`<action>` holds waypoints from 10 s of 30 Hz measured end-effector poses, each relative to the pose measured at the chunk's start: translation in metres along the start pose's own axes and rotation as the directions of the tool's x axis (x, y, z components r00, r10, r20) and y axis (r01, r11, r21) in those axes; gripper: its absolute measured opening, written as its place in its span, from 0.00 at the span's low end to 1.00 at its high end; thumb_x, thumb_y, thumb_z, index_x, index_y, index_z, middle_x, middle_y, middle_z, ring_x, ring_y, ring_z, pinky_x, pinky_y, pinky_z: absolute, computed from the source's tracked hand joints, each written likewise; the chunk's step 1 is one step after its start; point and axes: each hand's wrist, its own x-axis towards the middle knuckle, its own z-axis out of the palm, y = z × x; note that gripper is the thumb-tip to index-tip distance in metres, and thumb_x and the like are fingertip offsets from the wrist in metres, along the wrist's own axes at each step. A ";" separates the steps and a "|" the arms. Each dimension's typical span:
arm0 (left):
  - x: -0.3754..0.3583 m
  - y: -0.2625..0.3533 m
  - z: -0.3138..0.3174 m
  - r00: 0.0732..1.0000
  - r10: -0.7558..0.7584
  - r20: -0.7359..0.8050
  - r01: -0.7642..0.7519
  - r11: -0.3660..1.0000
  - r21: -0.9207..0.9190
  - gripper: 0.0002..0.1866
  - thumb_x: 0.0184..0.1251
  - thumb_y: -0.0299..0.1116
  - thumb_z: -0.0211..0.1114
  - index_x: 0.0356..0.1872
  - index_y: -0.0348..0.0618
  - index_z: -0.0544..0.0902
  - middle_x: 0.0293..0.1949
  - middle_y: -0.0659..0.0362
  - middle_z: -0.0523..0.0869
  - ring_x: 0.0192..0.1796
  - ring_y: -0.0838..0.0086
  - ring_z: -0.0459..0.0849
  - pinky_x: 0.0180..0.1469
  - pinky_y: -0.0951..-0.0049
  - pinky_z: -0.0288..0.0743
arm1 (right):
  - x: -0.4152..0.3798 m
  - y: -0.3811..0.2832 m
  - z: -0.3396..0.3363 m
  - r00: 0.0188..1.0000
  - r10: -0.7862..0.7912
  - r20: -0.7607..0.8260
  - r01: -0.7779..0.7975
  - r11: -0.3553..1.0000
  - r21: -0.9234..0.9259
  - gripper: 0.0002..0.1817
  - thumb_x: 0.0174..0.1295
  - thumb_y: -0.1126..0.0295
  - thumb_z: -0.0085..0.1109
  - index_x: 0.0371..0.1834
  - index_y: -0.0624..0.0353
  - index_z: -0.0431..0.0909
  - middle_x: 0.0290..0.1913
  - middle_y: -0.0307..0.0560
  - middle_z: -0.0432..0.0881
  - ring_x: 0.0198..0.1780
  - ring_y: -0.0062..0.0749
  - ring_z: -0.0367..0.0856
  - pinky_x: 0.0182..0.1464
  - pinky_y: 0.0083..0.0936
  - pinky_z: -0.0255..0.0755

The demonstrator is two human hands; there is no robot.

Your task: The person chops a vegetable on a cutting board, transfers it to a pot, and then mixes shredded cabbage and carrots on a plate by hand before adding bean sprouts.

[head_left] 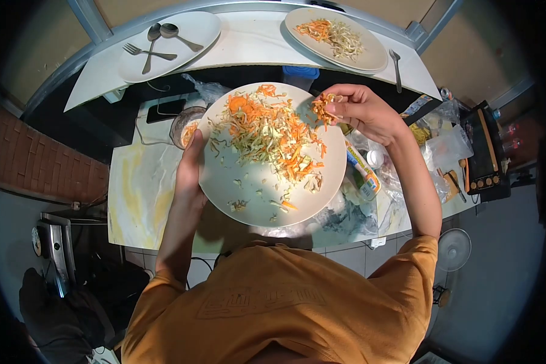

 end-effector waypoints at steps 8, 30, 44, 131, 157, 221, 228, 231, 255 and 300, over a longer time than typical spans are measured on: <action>0.001 -0.002 -0.003 1.000 0.007 -0.014 -0.007 1.000 -0.025 0.30 0.84 0.48 0.54 0.75 0.36 0.69 0.68 0.47 0.80 0.67 0.60 0.82 0.69 0.57 0.78 | -0.003 0.007 0.022 0.978 -0.205 -0.050 0.140 0.809 -0.571 0.12 0.68 0.74 0.68 0.52 0.64 0.87 0.44 0.45 0.91 0.42 0.20 0.87 0.49 0.21 0.81; -0.001 -0.001 -0.002 0.999 0.035 -0.018 -0.034 0.999 0.027 0.31 0.83 0.49 0.56 0.76 0.36 0.68 0.68 0.47 0.80 0.67 0.60 0.82 0.68 0.57 0.78 | -0.012 -0.032 0.047 0.832 -0.500 0.239 0.428 0.307 -0.850 0.09 0.65 0.76 0.67 0.48 0.64 0.87 0.43 0.48 0.89 0.44 0.38 0.88 0.48 0.31 0.82; -0.003 0.000 0.001 1.000 0.007 0.001 -0.007 1.000 -0.025 0.31 0.84 0.48 0.55 0.75 0.36 0.68 0.67 0.47 0.81 0.67 0.60 0.82 0.68 0.57 0.79 | 0.000 -0.031 -0.001 0.965 -0.252 -0.079 0.172 0.828 -0.533 0.12 0.70 0.73 0.67 0.55 0.64 0.86 0.53 0.43 0.89 0.44 0.19 0.84 0.49 0.22 0.80; 0.000 -0.007 -0.006 0.976 0.043 -0.215 -0.032 0.998 0.053 0.28 0.86 0.47 0.50 0.76 0.40 0.67 0.68 0.50 0.79 0.67 0.61 0.82 0.66 0.58 0.80 | -0.021 0.012 0.019 0.934 -0.290 0.208 0.286 0.257 -0.923 0.06 0.65 0.82 0.61 0.42 0.67 0.76 0.42 0.53 0.78 0.45 0.53 0.81 0.47 0.40 0.76; -0.002 -0.005 0.003 0.995 0.006 -0.095 -0.004 1.000 0.019 0.29 0.85 0.49 0.51 0.76 0.40 0.67 0.68 0.49 0.80 0.66 0.60 0.83 0.65 0.59 0.82 | 0.033 -0.038 -0.001 0.866 -0.462 0.189 0.363 0.322 -0.874 0.14 0.69 0.73 0.65 0.56 0.60 0.84 0.52 0.47 0.85 0.46 0.32 0.84 0.52 0.27 0.79; -0.002 -0.017 0.005 0.981 -0.112 -0.157 0.125 0.989 0.074 0.26 0.87 0.45 0.49 0.73 0.38 0.67 0.65 0.52 0.80 0.65 0.68 0.83 0.64 0.65 0.80 | 0.068 0.012 0.083 0.897 -0.181 0.404 0.442 0.301 -0.845 0.15 0.63 0.77 0.63 0.52 0.69 0.82 0.50 0.56 0.83 0.53 0.57 0.83 0.57 0.44 0.79; 0.001 -0.017 0.004 0.987 -0.118 -0.105 0.124 0.991 0.050 0.27 0.87 0.46 0.50 0.74 0.37 0.66 0.66 0.50 0.80 0.65 0.67 0.83 0.64 0.64 0.81 | 0.074 0.018 0.077 0.902 -0.223 0.369 0.425 0.313 -0.849 0.13 0.64 0.75 0.62 0.51 0.68 0.82 0.48 0.59 0.85 0.52 0.58 0.83 0.57 0.44 0.78; 0.002 -0.020 0.002 0.982 -0.125 -0.144 0.135 0.989 0.060 0.27 0.87 0.46 0.50 0.74 0.37 0.66 0.66 0.50 0.80 0.65 0.66 0.83 0.64 0.65 0.81 | 0.074 0.018 0.078 0.895 -0.206 0.397 0.445 0.330 -0.832 0.13 0.64 0.74 0.63 0.50 0.69 0.82 0.48 0.58 0.85 0.52 0.58 0.83 0.57 0.44 0.78; 0.002 -0.010 0.009 0.995 -0.073 -0.070 0.079 0.993 0.089 0.27 0.88 0.46 0.48 0.74 0.36 0.67 0.66 0.50 0.80 0.66 0.66 0.83 0.66 0.63 0.79 | 0.067 -0.011 0.048 0.968 -0.114 0.222 0.244 0.627 -0.740 0.10 0.72 0.71 0.62 0.50 0.66 0.83 0.41 0.42 0.86 0.41 0.20 0.80 0.46 0.22 0.77; -0.004 -0.014 0.001 1.000 0.019 -0.013 -0.019 0.999 0.035 0.31 0.86 0.48 0.49 0.77 0.36 0.63 0.69 0.48 0.78 0.68 0.61 0.82 0.68 0.58 0.80 | 0.107 -0.050 -0.124 0.826 -0.559 0.070 0.153 0.103 -0.983 0.14 0.61 0.78 0.65 0.51 0.61 0.88 0.45 0.57 0.89 0.45 0.46 0.87 0.51 0.36 0.79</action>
